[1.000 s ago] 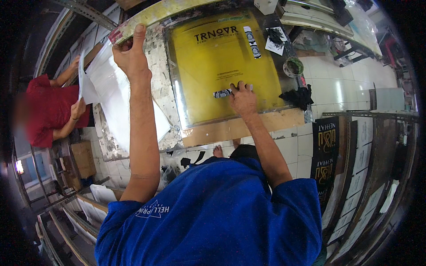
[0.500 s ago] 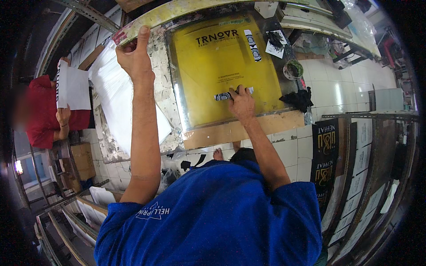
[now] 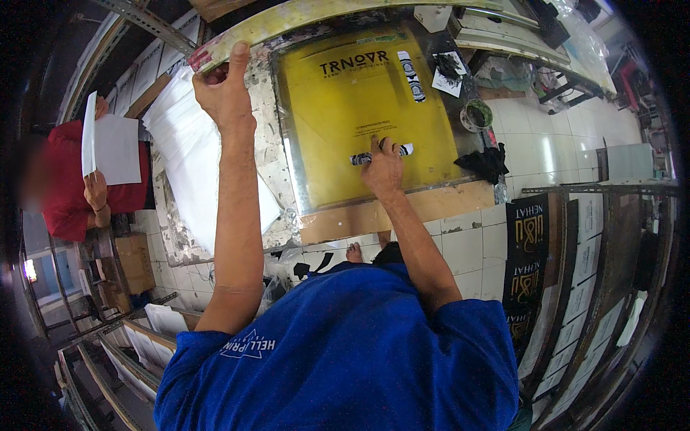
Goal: The person performs screen printing by placing a sheet on the press, lowering the screen, and using a squeegee to apply ink; they then lift the screen, remove the printed sheet, and clean the screen with a cloth and liquid.
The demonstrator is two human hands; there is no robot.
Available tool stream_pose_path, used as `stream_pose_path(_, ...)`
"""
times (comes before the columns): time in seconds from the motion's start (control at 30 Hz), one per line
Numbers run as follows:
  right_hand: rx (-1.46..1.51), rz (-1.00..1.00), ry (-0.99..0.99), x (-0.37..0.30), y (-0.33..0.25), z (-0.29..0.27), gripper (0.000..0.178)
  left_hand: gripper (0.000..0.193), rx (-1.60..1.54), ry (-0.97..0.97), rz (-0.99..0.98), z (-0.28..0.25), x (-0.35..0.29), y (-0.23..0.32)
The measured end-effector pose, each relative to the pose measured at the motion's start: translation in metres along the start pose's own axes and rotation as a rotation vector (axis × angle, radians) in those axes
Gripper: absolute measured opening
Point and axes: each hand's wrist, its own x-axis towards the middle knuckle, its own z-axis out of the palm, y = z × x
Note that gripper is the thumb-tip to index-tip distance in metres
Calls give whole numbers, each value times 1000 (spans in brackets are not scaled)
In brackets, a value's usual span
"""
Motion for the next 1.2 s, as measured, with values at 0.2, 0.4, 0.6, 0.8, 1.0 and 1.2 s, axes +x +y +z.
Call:
stream_pose_path(0.2,3,-15,-59,2,-3,-5,55,68,16,-8,-7,0,-2,2)
stream_pose_path(0.4,-22,-17,-48,-1,-1,0,65,69,17,-2,4,1,-2,-1)
stream_pose_path(0.6,3,11,-85,3,-3,-6,66,67,19,9,11,0,-4,1)
stream_pose_path(0.8,43,37,-44,-6,-8,5,63,66,25,6,6,1,-4,2)
stream_pose_path(1.0,95,54,-45,-6,-10,4,66,66,12,-1,12,-1,-4,1)
stream_pose_path(1.2,61,102,-97,-4,-15,3,71,66,-16,-5,20,0,-5,1)
